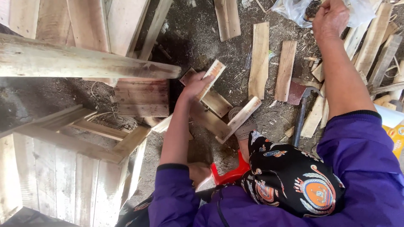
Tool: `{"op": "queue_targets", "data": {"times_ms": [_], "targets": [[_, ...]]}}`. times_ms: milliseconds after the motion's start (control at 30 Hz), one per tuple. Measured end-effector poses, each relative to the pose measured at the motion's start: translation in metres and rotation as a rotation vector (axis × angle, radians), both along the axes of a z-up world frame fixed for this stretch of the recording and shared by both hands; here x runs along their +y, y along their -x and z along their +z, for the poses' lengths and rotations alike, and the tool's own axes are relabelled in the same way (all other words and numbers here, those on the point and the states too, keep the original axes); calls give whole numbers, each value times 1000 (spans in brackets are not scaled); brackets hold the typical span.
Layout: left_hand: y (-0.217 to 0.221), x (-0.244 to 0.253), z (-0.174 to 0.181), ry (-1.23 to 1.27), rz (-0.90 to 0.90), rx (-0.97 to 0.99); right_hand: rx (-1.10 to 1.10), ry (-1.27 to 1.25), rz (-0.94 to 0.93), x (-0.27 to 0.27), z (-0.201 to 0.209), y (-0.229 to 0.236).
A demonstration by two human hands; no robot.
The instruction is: The person sits on a small red stool on a dirt floor and assembles small wooden frames, picking up slats, positioning nails, and driving them in with a hammer. They work on one frame at a time among scattered wood scraps, then reach for another piece to continue.
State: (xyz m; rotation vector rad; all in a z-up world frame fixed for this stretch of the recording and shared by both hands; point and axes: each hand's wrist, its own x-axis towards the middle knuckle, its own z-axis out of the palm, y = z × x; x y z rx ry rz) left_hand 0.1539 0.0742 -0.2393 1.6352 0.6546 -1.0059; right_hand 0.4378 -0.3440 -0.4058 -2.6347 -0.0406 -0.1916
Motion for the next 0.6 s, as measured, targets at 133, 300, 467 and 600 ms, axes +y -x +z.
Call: {"op": "queue_targets", "data": {"times_ms": [133, 300, 467, 600], "targets": [[-8, -12, -13, -313, -63, -39, 326, -657, -371, 35, 53, 13], [5, -30, -67, -620, -86, -160, 477, -1611, -261, 115, 146, 79], [36, -33, -83, -740, -38, -537, 346, -548, 587, 148, 122, 205], [34, -37, -85, -769, -44, -503, 27, 82, 907, 140, 52, 247]]}}
